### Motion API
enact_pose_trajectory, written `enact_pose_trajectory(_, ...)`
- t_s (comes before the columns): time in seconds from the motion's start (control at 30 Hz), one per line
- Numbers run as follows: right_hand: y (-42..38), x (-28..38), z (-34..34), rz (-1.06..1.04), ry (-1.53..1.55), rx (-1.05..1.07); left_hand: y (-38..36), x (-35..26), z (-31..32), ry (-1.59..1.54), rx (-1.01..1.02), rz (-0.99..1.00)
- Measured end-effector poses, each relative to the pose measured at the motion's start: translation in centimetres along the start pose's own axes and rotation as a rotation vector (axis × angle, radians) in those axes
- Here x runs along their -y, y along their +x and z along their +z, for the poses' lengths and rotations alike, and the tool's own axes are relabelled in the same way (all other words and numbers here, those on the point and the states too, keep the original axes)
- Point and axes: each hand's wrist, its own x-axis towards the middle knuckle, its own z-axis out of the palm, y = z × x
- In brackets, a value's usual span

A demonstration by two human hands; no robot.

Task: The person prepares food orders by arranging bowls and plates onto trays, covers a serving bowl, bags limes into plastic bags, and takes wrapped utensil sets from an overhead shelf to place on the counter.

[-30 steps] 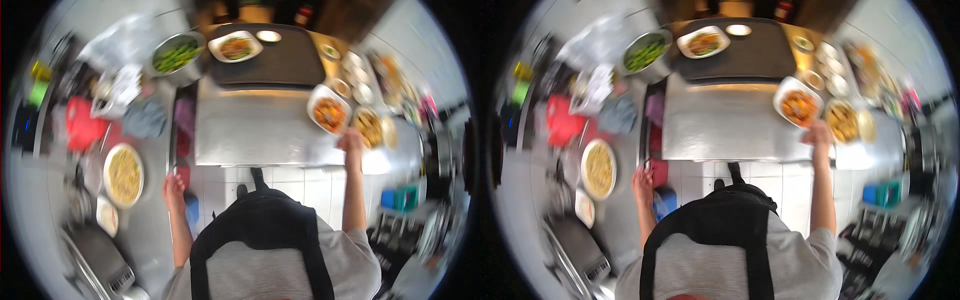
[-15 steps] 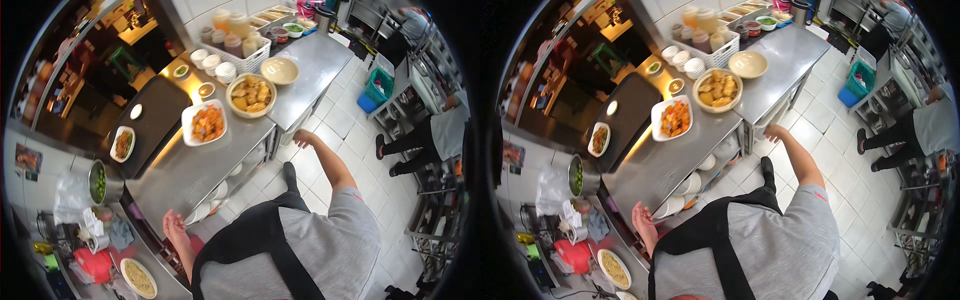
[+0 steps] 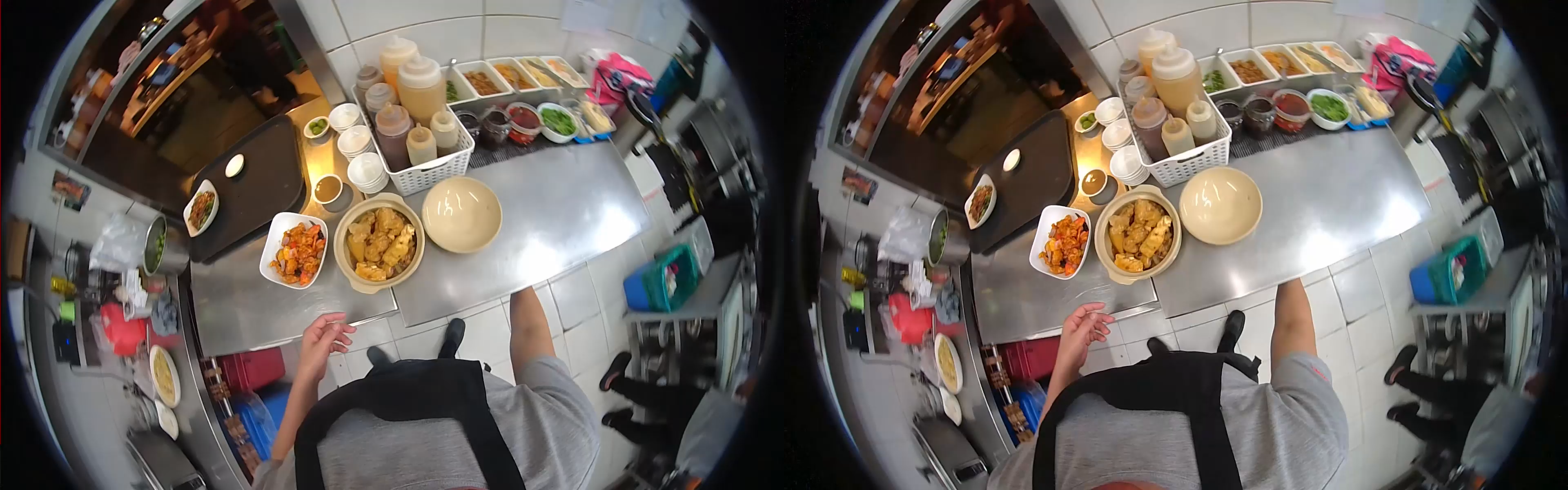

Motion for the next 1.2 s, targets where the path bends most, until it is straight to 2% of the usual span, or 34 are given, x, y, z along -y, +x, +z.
enact_pose_trajectory(0.07, 0.4, 0.1, -0.8, 0.004, 0.032, 0.030, 0.2, -0.6, 1.2, 0.013, -0.048, -0.014)
enact_pose_trajectory(0.33, 3.8, 0.1, -10.6, 0.022, 0.157, 0.088, -0.6, -1.4, 3.5, 0.119, -0.157, -0.115)
enact_pose_trajectory(0.47, 4.9, -0.4, -12.3, 0.035, 0.169, 0.091, 0.2, -2.3, 4.6, 0.146, -0.198, -0.165)
enact_pose_trajectory(0.6, 6.1, -0.9, -11.1, 0.030, 0.185, 0.120, 1.2, -3.4, 5.2, 0.170, -0.230, -0.184)
enact_pose_trajectory(0.87, 9.1, -1.7, -5.7, 0.023, 0.240, 0.236, 0.7, -5.9, 4.5, 0.181, -0.422, -0.139)
enact_pose_trajectory(1.1, 10.1, -2.1, -2.7, 0.003, 0.266, 0.285, 0.2, -6.0, 1.7, 0.262, -0.581, -0.132)
enact_pose_trajectory(1.2, 10.0, -2.4, -2.0, 0.000, 0.277, 0.292, -0.2, -6.1, 0.4, 0.175, -0.688, -0.085)
